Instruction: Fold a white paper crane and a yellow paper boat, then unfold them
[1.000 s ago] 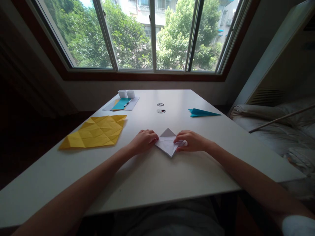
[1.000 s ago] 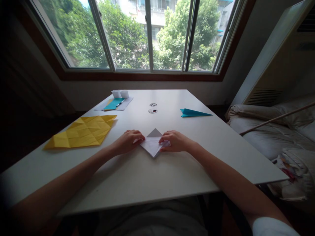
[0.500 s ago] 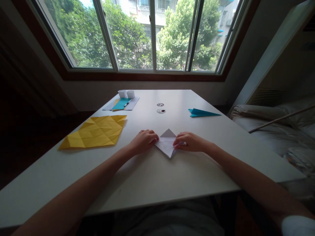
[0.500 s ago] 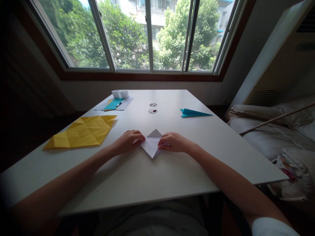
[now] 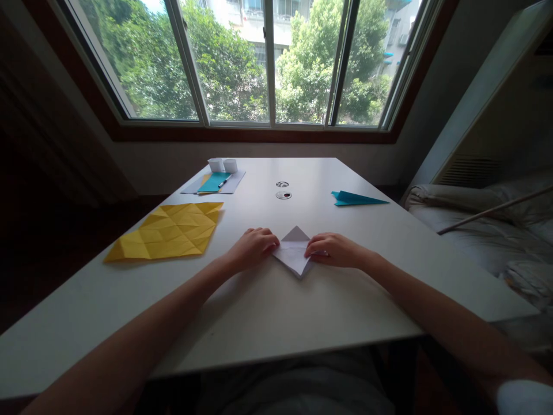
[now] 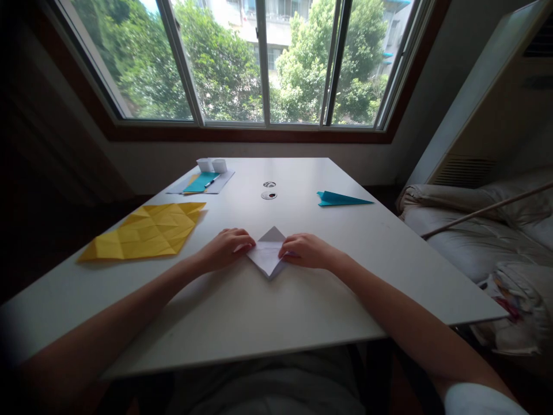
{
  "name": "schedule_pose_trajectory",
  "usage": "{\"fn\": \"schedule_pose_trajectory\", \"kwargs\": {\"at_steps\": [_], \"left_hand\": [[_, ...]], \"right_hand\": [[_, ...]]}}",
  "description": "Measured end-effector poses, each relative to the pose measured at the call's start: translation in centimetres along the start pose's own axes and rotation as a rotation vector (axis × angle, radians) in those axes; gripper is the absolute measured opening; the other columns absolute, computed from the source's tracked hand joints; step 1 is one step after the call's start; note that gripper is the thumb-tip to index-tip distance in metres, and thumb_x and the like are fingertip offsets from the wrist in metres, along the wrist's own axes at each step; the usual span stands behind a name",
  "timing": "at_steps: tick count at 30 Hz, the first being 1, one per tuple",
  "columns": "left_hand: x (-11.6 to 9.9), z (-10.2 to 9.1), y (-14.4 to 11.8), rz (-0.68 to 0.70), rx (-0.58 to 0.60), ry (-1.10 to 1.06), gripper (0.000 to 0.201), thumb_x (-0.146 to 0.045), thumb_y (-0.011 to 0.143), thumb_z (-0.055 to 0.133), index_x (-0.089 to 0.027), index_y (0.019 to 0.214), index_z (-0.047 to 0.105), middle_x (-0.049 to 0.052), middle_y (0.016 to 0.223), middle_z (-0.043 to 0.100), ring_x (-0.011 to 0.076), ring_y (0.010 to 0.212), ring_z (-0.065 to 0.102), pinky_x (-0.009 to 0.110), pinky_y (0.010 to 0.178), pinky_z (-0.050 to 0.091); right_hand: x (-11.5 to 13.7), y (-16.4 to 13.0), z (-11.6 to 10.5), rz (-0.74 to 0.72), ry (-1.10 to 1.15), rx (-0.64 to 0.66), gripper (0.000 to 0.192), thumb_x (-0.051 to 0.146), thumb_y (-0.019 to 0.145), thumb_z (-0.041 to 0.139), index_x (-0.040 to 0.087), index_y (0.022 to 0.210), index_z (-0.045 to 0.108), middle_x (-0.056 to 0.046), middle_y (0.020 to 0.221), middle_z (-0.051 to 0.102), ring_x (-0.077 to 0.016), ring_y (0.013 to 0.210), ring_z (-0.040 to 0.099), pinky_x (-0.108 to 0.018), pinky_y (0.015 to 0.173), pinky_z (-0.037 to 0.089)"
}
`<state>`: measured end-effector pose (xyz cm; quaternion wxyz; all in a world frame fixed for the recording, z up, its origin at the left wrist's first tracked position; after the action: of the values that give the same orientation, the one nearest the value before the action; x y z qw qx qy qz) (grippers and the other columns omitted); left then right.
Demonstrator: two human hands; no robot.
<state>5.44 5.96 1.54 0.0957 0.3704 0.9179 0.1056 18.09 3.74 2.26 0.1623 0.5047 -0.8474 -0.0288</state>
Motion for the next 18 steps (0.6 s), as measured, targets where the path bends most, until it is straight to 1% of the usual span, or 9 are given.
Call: {"fn": "schedule_pose_trajectory", "kwargs": {"at_steps": [2, 4, 7, 8, 9, 11, 13, 15, 18], "left_hand": [[-0.3, -0.5, 0.0, 0.026, -0.033, 0.008, 0.021, -0.020, 0.086, 0.042, -0.022, 0.092, 0.063, 0.004, 0.092, 0.063, 0.0163, 0.082, 0.058, 0.031, 0.075, 0.041], [-1.1, -1.8, -0.1, 0.075, -0.122, 0.025, 0.022, -0.018, 0.087, 0.041, -0.021, 0.095, 0.061, 0.005, 0.093, 0.063, 0.0157, 0.082, 0.058, 0.031, 0.076, 0.040], [-3.9, -4.7, -0.8, 0.190, -0.311, 0.038, 0.020, -0.018, 0.086, 0.041, -0.018, 0.097, 0.059, 0.006, 0.088, 0.063, 0.0146, 0.079, 0.056, 0.031, 0.076, 0.039], [-5.1, -5.4, -1.1, 0.238, -0.349, 0.034, 0.018, -0.018, 0.086, 0.043, -0.017, 0.096, 0.058, 0.005, 0.085, 0.063, 0.0139, 0.077, 0.056, 0.030, 0.075, 0.039], [-6.4, -5.8, -1.3, 0.284, -0.363, 0.038, 0.016, -0.019, 0.085, 0.044, -0.017, 0.093, 0.058, 0.005, 0.082, 0.063, 0.0132, 0.073, 0.055, 0.029, 0.074, 0.039], [-9.0, -5.7, -1.7, 0.387, -0.318, 0.067, 0.016, -0.022, 0.085, 0.043, -0.018, 0.083, 0.059, 0.002, 0.072, 0.061, 0.0118, 0.064, 0.054, 0.030, 0.074, 0.039], [-10.6, -4.6, -1.8, 0.424, -0.223, 0.097, 0.020, -0.024, 0.086, 0.040, -0.018, 0.079, 0.059, 0.002, 0.067, 0.059, 0.0124, 0.064, 0.054, 0.032, 0.077, 0.038], [-11.0, -3.5, -1.6, 0.392, -0.156, 0.108, 0.023, -0.025, 0.087, 0.038, -0.018, 0.081, 0.059, 0.004, 0.073, 0.061, 0.0151, 0.072, 0.056, 0.033, 0.078, 0.039], [-10.2, -1.8, -1.1, 0.286, -0.088, 0.096, 0.026, -0.027, 0.089, 0.036, -0.017, 0.094, 0.059, 0.009, 0.091, 0.063, 0.0198, 0.089, 0.057, 0.034, 0.080, 0.042]], "right_hand": [[-0.1, 0.0, -0.1, 0.031, -0.015, -0.004, 0.018, 0.024, 0.084, 0.049, 0.019, 0.090, 0.066, -0.006, 0.091, 0.065, -0.0145, 0.078, 0.060, -0.024, 0.069, 0.044], [-0.2, 0.1, -0.2, 0.068, -0.030, -0.008, 0.017, 0.024, 0.084, 0.049, 0.019, 0.088, 0.065, -0.006, 0.086, 0.066, -0.0142, 0.074, 0.060, -0.023, 0.065, 0.043], [-0.6, 0.1, -0.1, 0.112, -0.037, -0.014, 0.015, 0.022, 0.084, 0.049, 0.018, 0.087, 0.063, -0.005, 0.082, 0.066, -0.0140, 0.072, 0.059, -0.023, 0.063, 0.042], [-0.7, 0.1, -0.1, 0.127, -0.037, -0.021, 0.014, 0.022, 0.083, 0.049, 0.018, 0.087, 0.062, -0.005, 0.082, 0.066, -0.0142, 0.072, 0.059, -0.023, 0.064, 0.042], [-0.9, 0.0, -0.1, 0.142, -0.035, -0.032, 0.014, 0.023, 0.083, 0.049, 0.018, 0.086, 0.062, -0.005, 0.081, 0.066, -0.0142, 0.072, 0.058, -0.024, 0.064, 0.041], [-1.2, 0.0, -0.2, 0.176, -0.019, -0.060, 0.014, 0.023, 0.083, 0.048, 0.018, 0.085, 0.061, -0.005, 0.080, 0.066, -0.0138, 0.070, 0.058, -0.024, 0.064, 0.041], [-1.6, -0.2, -0.4, 0.224, 0.010, -0.098, 0.014, 0.023, 0.083, 0.047, 0.018, 0.084, 0.060, -0.003, 0.077, 0.065, -0.0127, 0.066, 0.057, -0.023, 0.061, 0.040], [-2.1, -0.3, -0.6, 0.281, 0.046, -0.140, 0.013, 0.024, 0.083, 0.047, 0.018, 0.084, 0.059, -0.002, 0.073, 0.064, -0.0115, 0.062, 0.055, -0.022, 0.057, 0.039], [-2.7, -0.4, -0.9, 0.344, 0.097, -0.194, 0.013, 0.026, 0.083, 0.046, 0.018, 0.084, 0.057, -0.002, 0.072, 0.063, -0.0110, 0.059, 0.054, -0.021, 0.054, 0.038]]}}
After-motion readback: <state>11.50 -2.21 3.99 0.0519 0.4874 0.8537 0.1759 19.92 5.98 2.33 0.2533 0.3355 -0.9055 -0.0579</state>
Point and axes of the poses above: each hand's wrist, its own y-axis towards the middle knuckle, its own z-axis out of the palm, x = y × z, the point moved 9 cm from there along y, towards the middle knuckle
